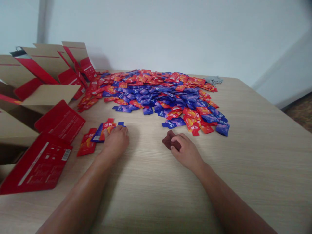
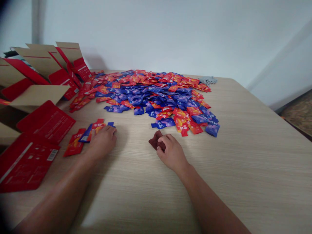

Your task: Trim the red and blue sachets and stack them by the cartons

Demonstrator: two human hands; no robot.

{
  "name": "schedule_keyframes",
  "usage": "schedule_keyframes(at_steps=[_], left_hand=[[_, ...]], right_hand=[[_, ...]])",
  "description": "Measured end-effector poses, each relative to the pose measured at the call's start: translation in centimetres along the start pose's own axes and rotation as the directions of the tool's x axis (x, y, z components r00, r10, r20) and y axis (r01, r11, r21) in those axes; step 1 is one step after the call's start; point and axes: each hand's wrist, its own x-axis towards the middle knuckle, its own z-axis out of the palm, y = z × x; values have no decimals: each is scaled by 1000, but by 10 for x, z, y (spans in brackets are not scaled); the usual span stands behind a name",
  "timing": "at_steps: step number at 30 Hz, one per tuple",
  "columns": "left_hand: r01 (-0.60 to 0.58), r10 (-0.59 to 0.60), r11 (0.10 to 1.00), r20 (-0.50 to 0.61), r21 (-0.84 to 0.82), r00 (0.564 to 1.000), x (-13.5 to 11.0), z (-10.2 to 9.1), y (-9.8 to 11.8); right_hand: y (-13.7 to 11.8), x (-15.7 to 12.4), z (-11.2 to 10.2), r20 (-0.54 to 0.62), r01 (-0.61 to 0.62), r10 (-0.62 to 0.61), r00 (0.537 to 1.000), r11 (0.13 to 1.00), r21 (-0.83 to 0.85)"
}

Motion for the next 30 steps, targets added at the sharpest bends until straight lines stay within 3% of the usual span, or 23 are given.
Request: schedule_keyframes(at_steps=[4,7,12,14,16,19,25,30], left_hand=[[58,-56,998,-43,38,998,3,-3,-16],[53,-51,998,-110,17,993,5,3,-12],[-226,193,955,-176,-191,965,5,32,29],[-349,274,863,-241,-366,931,6,46,49],[-423,325,797,-283,-431,902,11,56,67],[-468,393,799,-263,-378,881,27,59,87],[-470,428,817,-193,-336,883,65,51,117],[-547,531,766,-147,-337,834,62,40,127]], right_hand=[[2,0,1,-4,-5,5,1000,1000,4],[3,0,2,-12,-8,8,1000,1000,6],[2,0,3,-26,-7,8,1000,1000,7],[1,0,3,-34,-8,8,999,1000,10],[2,1,4,-39,-4,5,999,1000,12],[3,1,4,-40,3,-3,999,1000,12],[5,1,4,-47,24,-23,999,999,21],[4,-1,3,-68,48,-44,997,997,65]])
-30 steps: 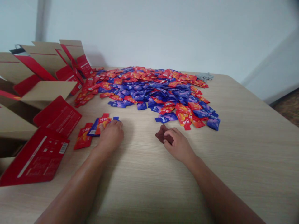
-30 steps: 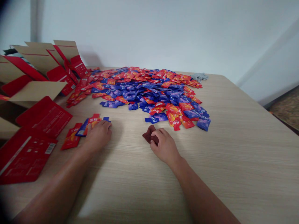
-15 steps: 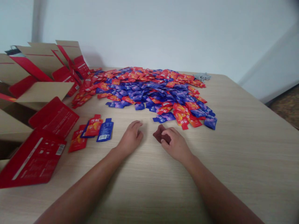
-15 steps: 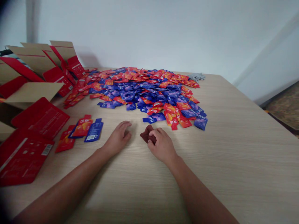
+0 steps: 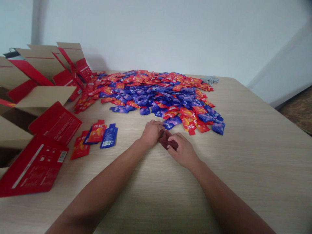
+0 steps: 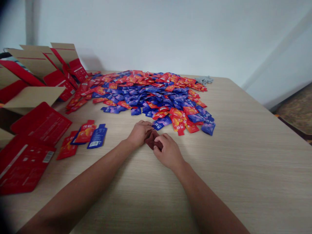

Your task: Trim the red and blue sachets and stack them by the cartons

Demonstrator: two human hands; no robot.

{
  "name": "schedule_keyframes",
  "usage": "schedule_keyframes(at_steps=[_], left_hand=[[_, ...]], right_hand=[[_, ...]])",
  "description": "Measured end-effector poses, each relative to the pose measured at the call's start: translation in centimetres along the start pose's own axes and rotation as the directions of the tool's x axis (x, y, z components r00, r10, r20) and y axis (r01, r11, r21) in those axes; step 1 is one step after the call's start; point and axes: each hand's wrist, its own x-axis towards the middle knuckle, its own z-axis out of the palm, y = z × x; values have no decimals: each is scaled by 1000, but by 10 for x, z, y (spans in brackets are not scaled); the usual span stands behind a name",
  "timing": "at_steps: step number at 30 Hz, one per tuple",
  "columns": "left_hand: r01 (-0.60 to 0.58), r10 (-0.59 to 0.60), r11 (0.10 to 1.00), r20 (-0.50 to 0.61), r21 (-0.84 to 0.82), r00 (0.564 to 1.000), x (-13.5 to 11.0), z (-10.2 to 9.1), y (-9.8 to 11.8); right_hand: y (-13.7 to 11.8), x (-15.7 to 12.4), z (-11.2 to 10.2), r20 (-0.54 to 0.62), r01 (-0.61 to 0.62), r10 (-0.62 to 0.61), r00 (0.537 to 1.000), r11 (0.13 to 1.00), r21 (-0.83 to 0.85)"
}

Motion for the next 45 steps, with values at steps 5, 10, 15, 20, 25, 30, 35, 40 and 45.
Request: schedule_keyframes(at_steps=[5,10,15,20,25,30,35,40,45], left_hand=[[-62,49,991,105,119,993,-19,-20,13],[-114,74,968,183,222,980,-55,-34,33],[-59,18,977,198,203,980,-93,-40,51],[72,-91,985,114,157,989,-96,-31,54],[-127,122,990,64,67,990,-97,-15,50],[-151,133,978,128,145,983,-112,-12,60],[-112,73,971,185,212,980,-121,-14,75],[-154,86,962,287,225,954,-120,-11,80],[-141,75,943,218,303,973,-122,-5,82]], right_hand=[[-2,0,-4,-96,52,-39,995,989,136],[-3,2,-9,-286,38,8,958,987,155],[1,2,-9,-335,-34,69,940,994,107],[4,3,-3,-202,-77,88,975,995,62],[6,3,0,-102,-79,83,991,996,36],[2,3,-5,-140,-61,65,988,998,35],[-15,-2,-14,7,110,-112,994,988,104],[-24,-6,-8,207,130,-137,969,990,48],[-5,4,1,105,86,-78,991,994,-74]])
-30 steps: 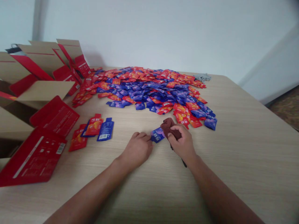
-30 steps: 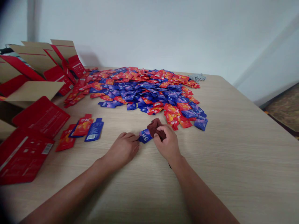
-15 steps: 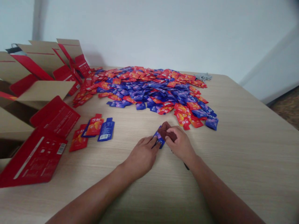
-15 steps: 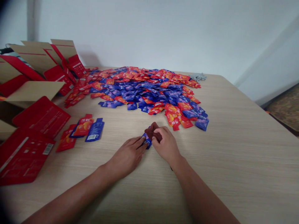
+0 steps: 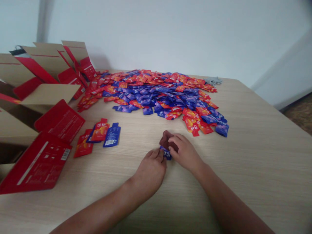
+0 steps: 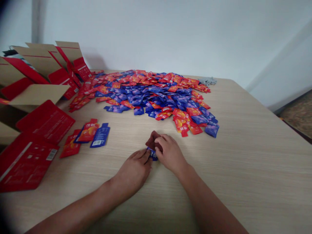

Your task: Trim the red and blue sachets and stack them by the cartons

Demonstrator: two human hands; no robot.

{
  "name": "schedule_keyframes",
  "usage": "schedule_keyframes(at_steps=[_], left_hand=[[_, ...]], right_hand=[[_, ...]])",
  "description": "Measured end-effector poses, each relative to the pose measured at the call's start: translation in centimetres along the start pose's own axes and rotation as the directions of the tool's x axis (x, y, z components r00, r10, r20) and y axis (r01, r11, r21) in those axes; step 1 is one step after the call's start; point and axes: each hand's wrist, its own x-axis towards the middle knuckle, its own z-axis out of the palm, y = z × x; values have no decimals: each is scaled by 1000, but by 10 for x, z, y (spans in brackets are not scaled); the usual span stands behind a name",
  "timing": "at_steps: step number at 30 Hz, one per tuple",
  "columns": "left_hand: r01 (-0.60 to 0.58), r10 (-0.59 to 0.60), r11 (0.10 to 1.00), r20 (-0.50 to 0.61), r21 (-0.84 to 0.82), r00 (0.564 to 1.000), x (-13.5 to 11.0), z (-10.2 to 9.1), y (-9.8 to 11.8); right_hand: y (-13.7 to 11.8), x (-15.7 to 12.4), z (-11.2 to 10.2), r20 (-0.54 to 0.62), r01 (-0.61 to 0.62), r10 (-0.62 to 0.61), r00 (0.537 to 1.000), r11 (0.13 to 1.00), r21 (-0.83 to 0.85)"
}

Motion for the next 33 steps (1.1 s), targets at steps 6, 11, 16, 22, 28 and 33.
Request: schedule_keyframes(at_steps=[6,11,16,22,28,33], left_hand=[[-12,12,999,-7,-47,1000,-2,0,-3],[17,-22,995,-46,-101,999,0,-7,-5],[30,-34,991,-28,-133,999,0,-7,-6],[37,-46,987,-52,-159,998,0,-14,-3],[127,-139,959,-31,-255,990,2,-22,-4],[141,-169,944,-69,-297,983,3,-19,-14]], right_hand=[[23,8,1,-184,-145,128,975,986,-85],[5,0,-5,-240,-4,15,971,999,44],[-15,-6,-3,11,86,-88,996,989,118],[-2,1,7,-34,-16,17,999,1000,19],[17,8,5,-137,-106,100,986,993,-42],[17,6,6,-151,-106,97,984,993,-52]])
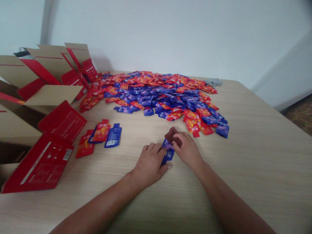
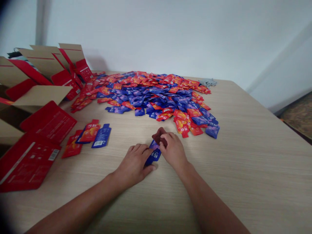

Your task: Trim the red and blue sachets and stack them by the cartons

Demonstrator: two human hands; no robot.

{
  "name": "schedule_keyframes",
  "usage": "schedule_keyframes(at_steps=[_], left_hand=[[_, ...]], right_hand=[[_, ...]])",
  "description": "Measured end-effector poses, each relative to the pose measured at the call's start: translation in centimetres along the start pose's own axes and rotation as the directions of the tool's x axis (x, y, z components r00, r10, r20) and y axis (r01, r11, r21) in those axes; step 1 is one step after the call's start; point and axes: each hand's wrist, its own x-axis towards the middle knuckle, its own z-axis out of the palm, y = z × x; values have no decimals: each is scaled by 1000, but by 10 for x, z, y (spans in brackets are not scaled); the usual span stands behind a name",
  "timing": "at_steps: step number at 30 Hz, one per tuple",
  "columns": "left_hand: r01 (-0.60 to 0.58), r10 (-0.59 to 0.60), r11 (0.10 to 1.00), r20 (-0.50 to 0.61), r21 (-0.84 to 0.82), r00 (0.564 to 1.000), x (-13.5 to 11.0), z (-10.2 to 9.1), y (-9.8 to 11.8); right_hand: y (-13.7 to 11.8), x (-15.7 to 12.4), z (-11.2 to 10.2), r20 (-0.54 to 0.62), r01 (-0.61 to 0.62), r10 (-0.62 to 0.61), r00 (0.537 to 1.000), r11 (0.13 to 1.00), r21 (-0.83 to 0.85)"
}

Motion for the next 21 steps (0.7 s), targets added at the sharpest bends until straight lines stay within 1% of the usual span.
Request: schedule_keyframes(at_steps=[2,4,7,9,10,12,14,18,21], left_hand=[[-6,6,1000,4,14,1000,0,0,-2],[-15,15,1000,6,27,1000,0,1,-3],[-20,20,999,11,29,1000,0,3,-4],[-15,15,999,15,29,1000,0,4,-5],[-13,13,1000,16,28,1000,0,4,-6],[-18,18,1000,15,23,1000,0,3,-6],[-31,31,999,9,20,999,0,2,-6],[-66,66,997,3,49,998,1,2,-5],[-125,123,987,25,105,992,1,6,-7]], right_hand=[[-3,-2,-1,-31,-2,2,1000,1000,0],[-8,-5,-2,-46,26,-25,999,999,29],[-16,-9,-6,33,120,-126,991,983,141],[-20,-11,-8,94,149,-170,981,970,194],[-21,-11,-8,115,147,-173,978,969,200],[-21,-10,-6,129,127,-151,980,976,175],[-18,-8,-4,109,97,-110,988,988,119],[-3,-3,-1,-3,-22,22,1000,1000,-15],[6,-1,-2,-67,-90,87,994,995,-40]])
